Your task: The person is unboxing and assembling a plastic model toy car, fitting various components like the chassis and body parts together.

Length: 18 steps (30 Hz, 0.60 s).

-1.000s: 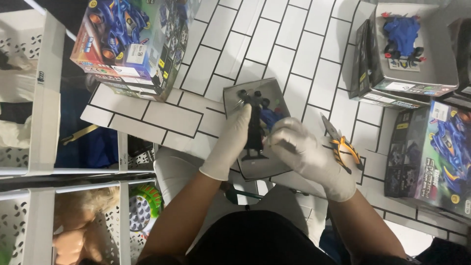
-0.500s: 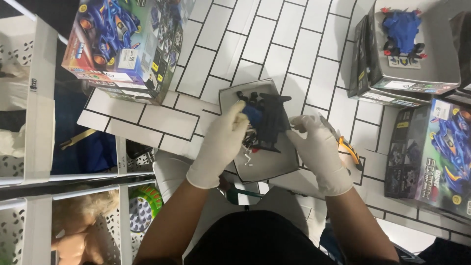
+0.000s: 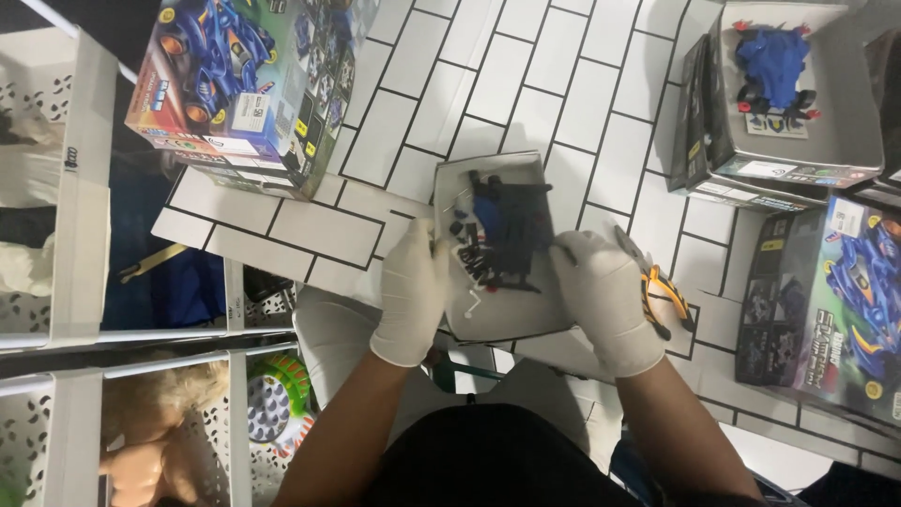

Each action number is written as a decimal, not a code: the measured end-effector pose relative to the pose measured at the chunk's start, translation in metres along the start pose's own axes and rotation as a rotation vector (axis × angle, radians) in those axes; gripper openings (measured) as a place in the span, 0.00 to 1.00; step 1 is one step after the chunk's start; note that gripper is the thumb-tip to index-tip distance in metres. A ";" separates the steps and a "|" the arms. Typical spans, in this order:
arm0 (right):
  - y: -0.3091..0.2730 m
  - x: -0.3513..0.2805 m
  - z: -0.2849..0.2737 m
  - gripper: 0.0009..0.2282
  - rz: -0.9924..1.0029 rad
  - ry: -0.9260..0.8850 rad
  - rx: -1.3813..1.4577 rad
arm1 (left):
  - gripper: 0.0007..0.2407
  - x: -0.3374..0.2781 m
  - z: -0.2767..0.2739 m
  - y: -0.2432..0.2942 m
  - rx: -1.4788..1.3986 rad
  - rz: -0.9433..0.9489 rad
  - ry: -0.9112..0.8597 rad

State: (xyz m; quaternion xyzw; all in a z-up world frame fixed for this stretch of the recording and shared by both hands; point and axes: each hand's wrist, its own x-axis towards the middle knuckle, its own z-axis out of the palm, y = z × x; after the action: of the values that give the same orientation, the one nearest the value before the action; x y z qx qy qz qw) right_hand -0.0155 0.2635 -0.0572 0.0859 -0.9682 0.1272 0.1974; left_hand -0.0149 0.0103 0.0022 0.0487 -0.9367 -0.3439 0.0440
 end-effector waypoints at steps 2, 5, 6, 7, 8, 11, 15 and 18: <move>-0.003 0.004 -0.014 0.07 0.037 0.004 0.031 | 0.06 -0.002 -0.001 0.009 0.009 0.011 0.000; 0.007 0.002 -0.009 0.07 0.246 -0.115 0.007 | 0.05 0.000 0.003 0.016 0.021 0.042 0.000; 0.014 -0.001 -0.004 0.06 0.423 -0.236 -0.049 | 0.04 0.002 0.005 0.016 0.025 0.064 -0.003; 0.007 0.001 -0.015 0.06 0.423 -0.236 -0.051 | 0.04 0.004 0.008 0.021 0.023 0.064 -0.003; 0.001 0.003 -0.026 0.05 0.365 -0.165 -0.101 | 0.03 0.007 0.011 0.026 0.017 0.106 0.023; -0.009 0.017 -0.061 0.05 0.328 -0.121 -0.080 | 0.03 0.015 0.017 0.032 0.022 0.176 0.060; -0.006 0.030 -0.093 0.08 0.483 -0.241 0.090 | 0.02 0.018 0.024 0.046 -0.071 0.204 -0.003; -0.022 0.044 -0.128 0.09 0.541 -0.209 0.201 | 0.05 0.008 -0.023 0.076 -0.223 0.093 -0.129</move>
State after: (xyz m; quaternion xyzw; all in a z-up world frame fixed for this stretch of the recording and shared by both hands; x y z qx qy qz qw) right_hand -0.0049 0.2735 0.0792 -0.1434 -0.9535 0.2609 0.0463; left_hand -0.0249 0.0524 0.0696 -0.0222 -0.8947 -0.4460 0.0049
